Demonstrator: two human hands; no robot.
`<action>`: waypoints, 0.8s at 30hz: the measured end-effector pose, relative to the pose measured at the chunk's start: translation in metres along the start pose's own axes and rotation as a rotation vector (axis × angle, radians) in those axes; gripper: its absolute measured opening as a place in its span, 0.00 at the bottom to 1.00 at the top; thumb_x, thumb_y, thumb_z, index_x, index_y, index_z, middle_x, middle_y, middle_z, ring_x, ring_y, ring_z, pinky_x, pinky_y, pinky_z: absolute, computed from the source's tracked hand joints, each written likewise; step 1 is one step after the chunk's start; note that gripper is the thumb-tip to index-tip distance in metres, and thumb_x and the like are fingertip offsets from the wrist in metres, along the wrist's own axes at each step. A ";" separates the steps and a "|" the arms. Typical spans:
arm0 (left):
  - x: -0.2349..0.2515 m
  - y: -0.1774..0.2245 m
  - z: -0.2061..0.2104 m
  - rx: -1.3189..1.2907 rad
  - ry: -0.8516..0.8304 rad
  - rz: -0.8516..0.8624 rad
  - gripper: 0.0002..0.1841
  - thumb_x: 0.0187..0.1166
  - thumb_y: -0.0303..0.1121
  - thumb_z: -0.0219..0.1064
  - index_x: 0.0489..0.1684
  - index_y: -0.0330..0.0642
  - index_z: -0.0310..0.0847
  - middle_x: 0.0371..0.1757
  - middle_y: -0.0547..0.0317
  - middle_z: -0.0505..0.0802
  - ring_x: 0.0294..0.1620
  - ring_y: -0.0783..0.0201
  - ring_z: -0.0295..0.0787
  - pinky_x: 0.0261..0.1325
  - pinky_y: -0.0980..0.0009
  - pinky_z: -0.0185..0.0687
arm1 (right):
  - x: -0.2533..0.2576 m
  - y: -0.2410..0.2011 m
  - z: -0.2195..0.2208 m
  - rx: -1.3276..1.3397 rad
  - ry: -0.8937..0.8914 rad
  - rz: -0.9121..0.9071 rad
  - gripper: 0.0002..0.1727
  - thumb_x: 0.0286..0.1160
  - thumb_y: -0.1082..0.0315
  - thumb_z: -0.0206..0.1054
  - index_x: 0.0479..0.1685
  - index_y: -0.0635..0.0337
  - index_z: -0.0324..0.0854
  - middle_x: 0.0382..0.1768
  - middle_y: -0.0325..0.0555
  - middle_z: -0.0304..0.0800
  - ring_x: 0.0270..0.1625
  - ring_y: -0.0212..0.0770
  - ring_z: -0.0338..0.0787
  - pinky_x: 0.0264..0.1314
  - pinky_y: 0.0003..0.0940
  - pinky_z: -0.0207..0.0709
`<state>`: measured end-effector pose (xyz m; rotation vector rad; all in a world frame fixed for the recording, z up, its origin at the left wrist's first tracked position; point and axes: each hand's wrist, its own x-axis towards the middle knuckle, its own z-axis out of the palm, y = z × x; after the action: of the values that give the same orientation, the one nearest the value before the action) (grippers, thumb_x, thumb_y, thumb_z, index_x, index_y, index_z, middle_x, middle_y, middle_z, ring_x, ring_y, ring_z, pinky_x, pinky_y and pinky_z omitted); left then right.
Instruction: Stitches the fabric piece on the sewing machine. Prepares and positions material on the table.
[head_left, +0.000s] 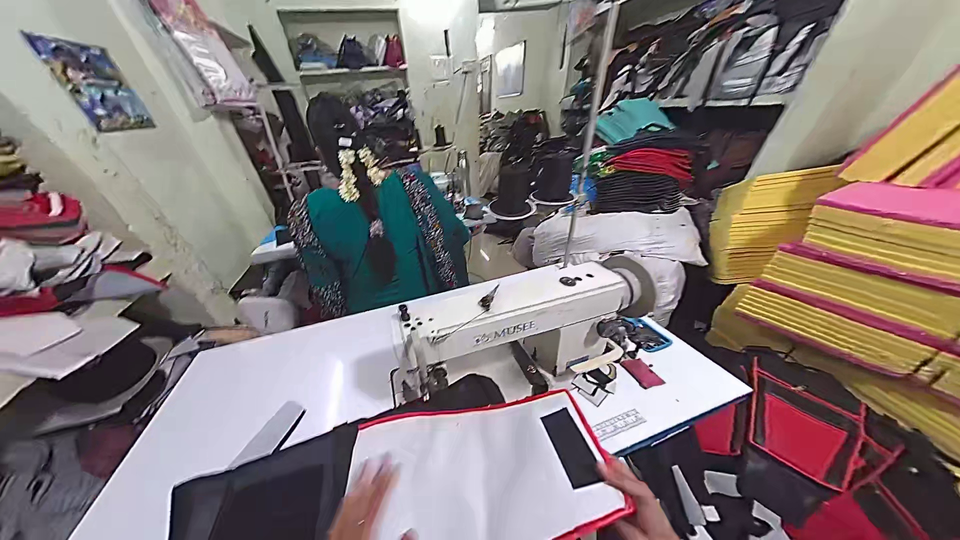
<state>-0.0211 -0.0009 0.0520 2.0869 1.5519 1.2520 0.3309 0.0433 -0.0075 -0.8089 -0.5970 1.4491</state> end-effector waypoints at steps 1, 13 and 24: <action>0.004 -0.006 0.027 0.140 -0.159 -0.013 0.34 0.80 0.46 0.65 0.80 0.30 0.73 0.84 0.32 0.73 0.88 0.27 0.58 0.83 0.23 0.42 | -0.001 -0.001 0.000 0.032 0.024 -0.019 0.14 0.59 0.62 0.71 0.46 0.48 0.85 0.37 0.33 0.98 0.40 0.28 0.96 0.43 0.29 0.91; 0.024 -0.073 0.042 -0.282 -0.255 -0.315 0.34 0.89 0.31 0.52 0.92 0.26 0.42 0.77 0.39 0.83 0.76 0.49 0.83 0.80 0.51 0.74 | -0.019 0.088 0.147 -1.621 -0.535 -0.833 0.48 0.35 0.76 0.78 0.77 0.62 0.79 0.80 0.74 0.71 0.81 0.81 0.69 0.69 0.87 0.57; 0.012 -0.105 0.044 0.309 -0.073 -0.287 0.22 0.79 0.33 0.58 0.67 0.63 0.89 0.86 0.53 0.75 0.91 0.28 0.52 0.77 0.18 0.38 | 0.018 0.088 0.133 -1.788 -0.160 -0.558 0.56 0.64 0.25 0.58 0.74 0.73 0.78 0.83 0.85 0.57 0.83 0.89 0.57 0.78 0.82 0.51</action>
<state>-0.0566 0.0634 -0.0360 1.9570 2.0294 0.8736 0.1730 0.0726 0.0033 -1.6198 -2.1100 0.1237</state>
